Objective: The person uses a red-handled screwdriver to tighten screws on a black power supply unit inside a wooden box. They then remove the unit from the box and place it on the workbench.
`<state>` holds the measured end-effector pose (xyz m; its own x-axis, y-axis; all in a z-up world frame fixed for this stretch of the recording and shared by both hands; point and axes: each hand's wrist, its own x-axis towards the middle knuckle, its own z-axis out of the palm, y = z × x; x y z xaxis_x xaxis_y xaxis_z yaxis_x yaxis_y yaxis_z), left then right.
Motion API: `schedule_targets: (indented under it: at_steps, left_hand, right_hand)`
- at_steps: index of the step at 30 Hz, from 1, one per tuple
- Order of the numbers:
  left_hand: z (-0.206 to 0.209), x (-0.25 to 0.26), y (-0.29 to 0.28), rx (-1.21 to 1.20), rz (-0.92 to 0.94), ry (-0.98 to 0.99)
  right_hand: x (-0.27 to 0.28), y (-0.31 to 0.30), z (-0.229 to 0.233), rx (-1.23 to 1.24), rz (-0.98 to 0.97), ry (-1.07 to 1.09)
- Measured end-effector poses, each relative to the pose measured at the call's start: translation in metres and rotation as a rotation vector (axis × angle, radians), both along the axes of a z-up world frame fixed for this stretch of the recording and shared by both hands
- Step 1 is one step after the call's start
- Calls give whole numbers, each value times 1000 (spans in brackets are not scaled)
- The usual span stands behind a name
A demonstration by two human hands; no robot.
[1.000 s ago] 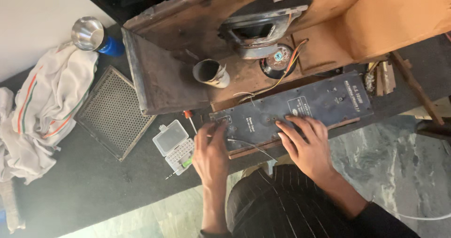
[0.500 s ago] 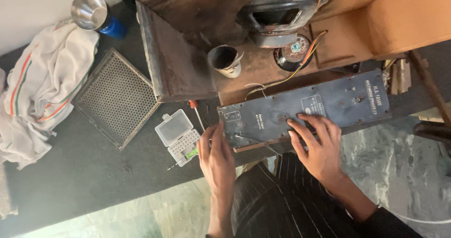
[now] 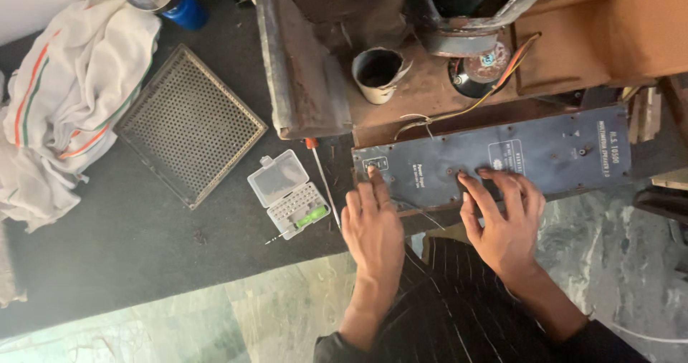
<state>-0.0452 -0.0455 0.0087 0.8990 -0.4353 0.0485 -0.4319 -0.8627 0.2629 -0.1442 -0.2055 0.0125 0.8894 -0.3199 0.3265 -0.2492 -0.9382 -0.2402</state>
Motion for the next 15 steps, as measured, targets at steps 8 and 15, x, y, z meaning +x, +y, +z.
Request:
schedule_targets:
  at_steps: [8,15]
  left_hand:
    - [14,1,21,-362,112,71]
    - [16,-12,26,-435,102,56]
  right_hand:
    - [5,2,7,36,-16,-4]
    - [20,17,19,118,136,-25]
